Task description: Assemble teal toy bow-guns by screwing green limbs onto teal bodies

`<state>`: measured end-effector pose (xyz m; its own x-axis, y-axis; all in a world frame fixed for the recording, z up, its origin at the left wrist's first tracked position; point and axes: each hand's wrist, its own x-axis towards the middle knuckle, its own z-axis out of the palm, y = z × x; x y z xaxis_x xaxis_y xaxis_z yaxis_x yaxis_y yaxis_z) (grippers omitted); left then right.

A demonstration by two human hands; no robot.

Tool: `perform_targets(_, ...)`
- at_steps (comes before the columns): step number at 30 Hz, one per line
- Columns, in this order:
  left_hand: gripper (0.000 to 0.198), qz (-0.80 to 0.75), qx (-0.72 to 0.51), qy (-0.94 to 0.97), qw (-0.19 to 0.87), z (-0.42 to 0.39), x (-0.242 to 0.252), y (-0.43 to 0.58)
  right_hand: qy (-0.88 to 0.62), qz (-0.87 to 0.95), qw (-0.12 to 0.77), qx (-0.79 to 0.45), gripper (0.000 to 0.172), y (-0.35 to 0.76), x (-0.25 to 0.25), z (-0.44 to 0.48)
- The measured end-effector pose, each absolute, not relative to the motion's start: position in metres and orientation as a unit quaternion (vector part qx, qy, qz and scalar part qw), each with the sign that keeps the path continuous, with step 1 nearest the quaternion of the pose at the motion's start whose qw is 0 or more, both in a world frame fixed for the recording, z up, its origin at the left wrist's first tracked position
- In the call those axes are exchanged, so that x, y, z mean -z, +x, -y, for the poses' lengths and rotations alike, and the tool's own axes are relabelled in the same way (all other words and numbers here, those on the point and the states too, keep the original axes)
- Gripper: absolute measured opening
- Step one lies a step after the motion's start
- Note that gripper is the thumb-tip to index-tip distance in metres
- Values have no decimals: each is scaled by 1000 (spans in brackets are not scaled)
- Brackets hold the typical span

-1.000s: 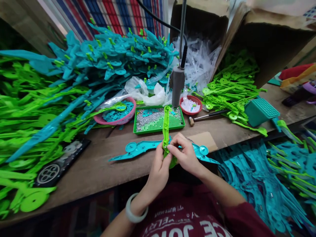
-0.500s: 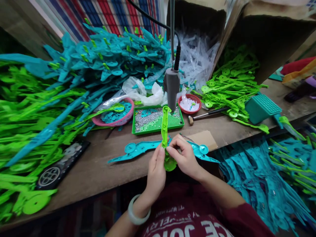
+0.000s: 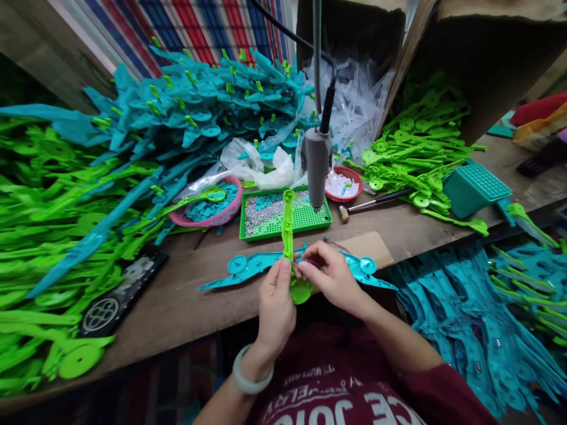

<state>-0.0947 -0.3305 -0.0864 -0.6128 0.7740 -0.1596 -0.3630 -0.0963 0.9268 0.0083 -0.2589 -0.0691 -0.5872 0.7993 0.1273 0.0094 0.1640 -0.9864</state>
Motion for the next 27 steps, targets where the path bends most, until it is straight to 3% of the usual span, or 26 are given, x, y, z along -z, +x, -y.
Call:
perform_targets(5,37,-550,-717,243,351,326,73,-128,-245,697,247,-627,31,11,78,229)
perform_targets(9,20,-699,-619,336,126,346,60,-170,-221,705,238,-631,30,8,83,217)
perform_targets(11,16,-734,-599,305,94,358,61,-191,-198,758,228,-579,23,6,90,222)
perform_targets(16,32,-710,-609,203,289,391,73,-224,-210,932,214,-206,20,11,123,233)
perform_targets(18,40,-682,-593,184,386,407,74,-227,-174,960,192,-109,23,23,134,227)
perform_targets(22,36,-580,-591,112,550,429,65,-215,-97,962,248,-67,22,46,127,218)
perform_targets(27,41,-503,-651,83,562,410,52,-180,-75,907,387,-146,34,20,79,258)
